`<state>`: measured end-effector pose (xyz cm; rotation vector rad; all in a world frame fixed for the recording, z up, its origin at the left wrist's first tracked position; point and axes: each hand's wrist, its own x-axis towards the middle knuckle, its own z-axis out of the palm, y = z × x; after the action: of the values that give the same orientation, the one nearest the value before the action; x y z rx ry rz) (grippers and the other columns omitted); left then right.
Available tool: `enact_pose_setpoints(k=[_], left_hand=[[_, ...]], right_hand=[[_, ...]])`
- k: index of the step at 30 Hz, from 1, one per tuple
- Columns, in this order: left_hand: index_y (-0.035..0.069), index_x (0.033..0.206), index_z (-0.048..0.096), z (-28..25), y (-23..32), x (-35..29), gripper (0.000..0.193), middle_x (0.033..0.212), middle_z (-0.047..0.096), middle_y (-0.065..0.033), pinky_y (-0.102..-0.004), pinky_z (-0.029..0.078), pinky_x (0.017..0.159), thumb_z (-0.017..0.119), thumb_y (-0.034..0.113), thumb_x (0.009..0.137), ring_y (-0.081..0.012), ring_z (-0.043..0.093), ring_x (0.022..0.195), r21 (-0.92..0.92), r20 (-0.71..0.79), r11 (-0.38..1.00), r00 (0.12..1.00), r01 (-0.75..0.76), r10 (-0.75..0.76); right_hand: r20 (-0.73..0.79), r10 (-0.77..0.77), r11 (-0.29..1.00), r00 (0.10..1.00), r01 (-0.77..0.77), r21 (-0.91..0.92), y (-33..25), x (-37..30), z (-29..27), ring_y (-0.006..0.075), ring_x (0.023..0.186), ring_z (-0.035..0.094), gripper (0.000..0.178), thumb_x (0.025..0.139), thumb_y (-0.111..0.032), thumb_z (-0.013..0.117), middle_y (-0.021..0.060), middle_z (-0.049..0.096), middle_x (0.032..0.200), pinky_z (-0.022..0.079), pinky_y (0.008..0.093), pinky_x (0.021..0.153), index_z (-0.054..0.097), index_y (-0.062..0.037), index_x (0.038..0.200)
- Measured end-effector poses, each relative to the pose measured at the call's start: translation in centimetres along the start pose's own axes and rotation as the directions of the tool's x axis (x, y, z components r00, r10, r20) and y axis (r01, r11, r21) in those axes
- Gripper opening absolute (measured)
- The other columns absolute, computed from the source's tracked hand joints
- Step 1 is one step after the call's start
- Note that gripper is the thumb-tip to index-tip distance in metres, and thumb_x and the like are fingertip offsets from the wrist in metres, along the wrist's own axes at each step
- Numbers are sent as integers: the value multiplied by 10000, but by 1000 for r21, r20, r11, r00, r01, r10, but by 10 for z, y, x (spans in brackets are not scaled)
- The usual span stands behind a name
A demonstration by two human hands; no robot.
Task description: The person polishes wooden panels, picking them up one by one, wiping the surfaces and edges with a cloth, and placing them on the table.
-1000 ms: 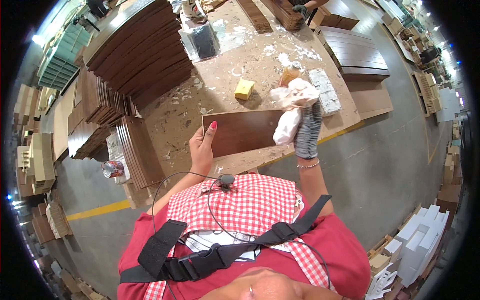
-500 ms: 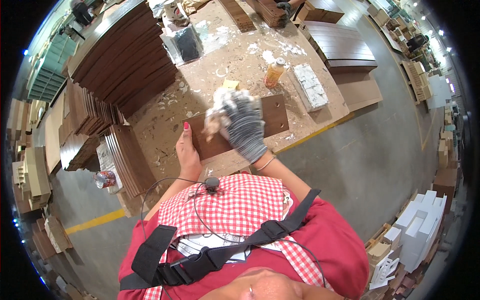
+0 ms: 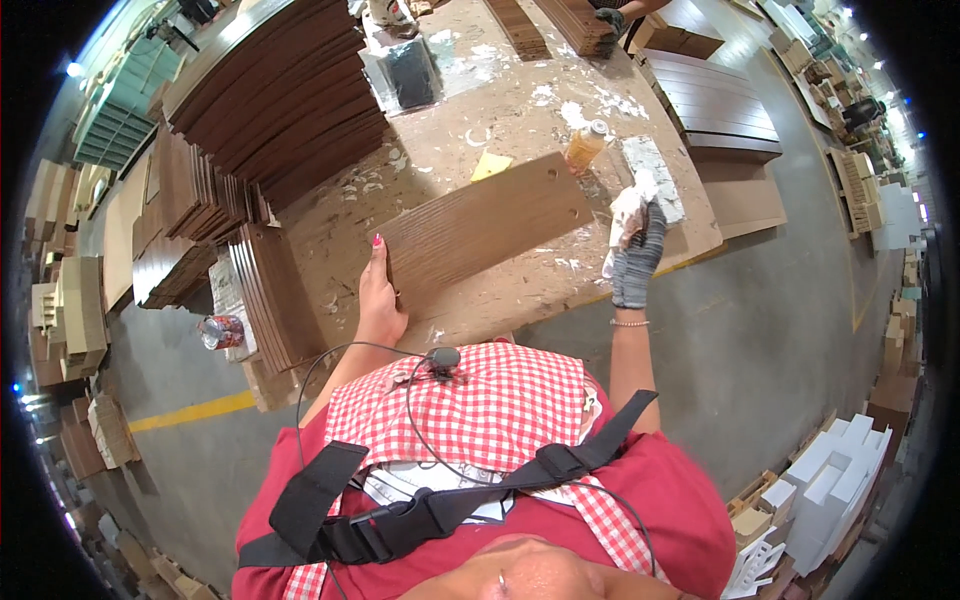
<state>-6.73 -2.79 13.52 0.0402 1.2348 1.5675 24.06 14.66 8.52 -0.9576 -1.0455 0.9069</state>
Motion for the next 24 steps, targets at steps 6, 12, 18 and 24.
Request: enact_pose_setpoints(k=[6, 12, 18, 24], left_hand=[[25, 1221, 524, 12, -2, -2, 429, 1160, 619, -66, -342, 496, 881, 488, 382, 987, -189, 593, 1059, -56, 78, 995, 993, -86, 91], [23, 1139, 559, -10, -10, 6, 412, 929, 587, -76, -340, 516, 714, 400, 383, 1018, -193, 614, 825, -48, 137, 994, 985, -99, 104], [9, 1248, 523, -27, -2, 0, 443, 1227, 594, -92, -358, 466, 954, 453, 371, 1002, -192, 577, 1112, 181, 70, 939, 956, -292, 284], [37, 1243, 532, -11, 22, -28, 403, 1276, 572, -63, -357, 430, 995, 491, 349, 991, -190, 539, 1167, -224, 153, 975, 987, -10, 45]], right_hand=[[691, -333, 699, 641, 660, -276, -77, -61, 105, 352, 1181, 515, 457, 872, -124, 625, 195, 501, 1295, 447, 409, 1015, 484, -85, 1305], [897, -145, 526, 418, 800, -288, -54, -112, 139, 293, 1410, 279, 449, 928, -304, 501, 97, 376, 1486, 130, 517, 1161, 495, -201, 1365], [588, -302, 498, 751, 650, -574, -8, -30, 96, 331, 1260, 453, 364, 977, -226, 475, 145, 512, 1343, 296, 443, 1095, 516, -58, 1298], [308, 159, 949, 938, -60, -309, 22, 6, 46, 213, 1040, 557, 323, 989, -200, 458, 110, 593, 1168, 429, 324, 935, 547, 28, 1200]])
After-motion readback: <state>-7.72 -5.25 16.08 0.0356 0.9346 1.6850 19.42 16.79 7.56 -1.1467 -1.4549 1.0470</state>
